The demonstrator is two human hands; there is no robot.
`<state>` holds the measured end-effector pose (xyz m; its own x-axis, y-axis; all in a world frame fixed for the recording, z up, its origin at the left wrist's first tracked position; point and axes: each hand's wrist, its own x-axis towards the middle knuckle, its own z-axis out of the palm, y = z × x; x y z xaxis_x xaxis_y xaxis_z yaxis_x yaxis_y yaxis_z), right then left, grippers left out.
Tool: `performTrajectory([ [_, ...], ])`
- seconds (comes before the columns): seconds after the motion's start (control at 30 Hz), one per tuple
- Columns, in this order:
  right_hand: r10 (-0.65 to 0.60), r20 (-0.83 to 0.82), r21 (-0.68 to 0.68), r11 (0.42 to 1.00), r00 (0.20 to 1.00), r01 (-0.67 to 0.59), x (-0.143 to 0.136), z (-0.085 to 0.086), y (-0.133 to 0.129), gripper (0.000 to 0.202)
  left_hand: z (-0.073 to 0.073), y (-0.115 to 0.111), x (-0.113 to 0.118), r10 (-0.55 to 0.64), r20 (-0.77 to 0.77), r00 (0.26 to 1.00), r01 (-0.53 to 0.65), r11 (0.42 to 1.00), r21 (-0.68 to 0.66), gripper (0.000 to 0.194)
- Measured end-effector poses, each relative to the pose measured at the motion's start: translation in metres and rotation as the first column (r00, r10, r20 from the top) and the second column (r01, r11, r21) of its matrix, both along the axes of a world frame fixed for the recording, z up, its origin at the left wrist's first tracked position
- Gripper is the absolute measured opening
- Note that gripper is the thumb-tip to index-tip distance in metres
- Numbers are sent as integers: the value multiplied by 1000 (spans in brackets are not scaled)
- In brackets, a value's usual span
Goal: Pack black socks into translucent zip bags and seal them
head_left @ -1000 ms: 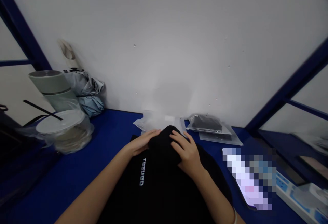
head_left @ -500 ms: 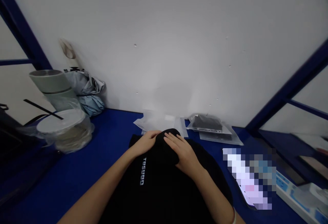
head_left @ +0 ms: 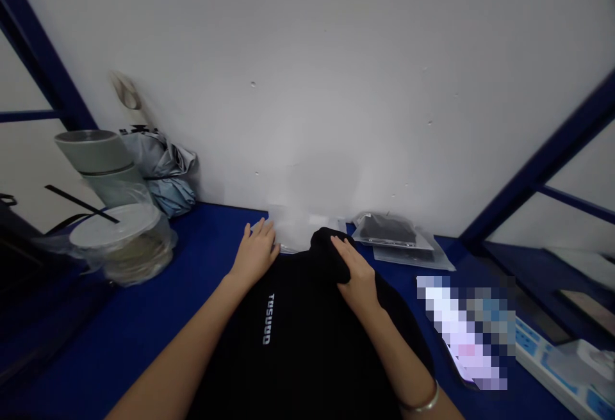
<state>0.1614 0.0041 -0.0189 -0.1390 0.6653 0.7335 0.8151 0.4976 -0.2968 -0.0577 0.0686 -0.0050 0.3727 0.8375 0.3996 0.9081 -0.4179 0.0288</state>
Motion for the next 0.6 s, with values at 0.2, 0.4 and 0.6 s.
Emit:
performTrajectory([
  [0.2,-107,-265,-5,994,958,109,-3,3,-2,53,-3,-1,3,-72,26,997,71,996,49,26],
  [0.4,-180,-398,83,969,900,231,-3,8,-5,50,6,-5,3,26,132,991,-52,979,195,32],
  [0.6,-153,-393,270,923,907,273,8,11,-6,54,12,-9,2,31,287,958,-109,960,258,35],
])
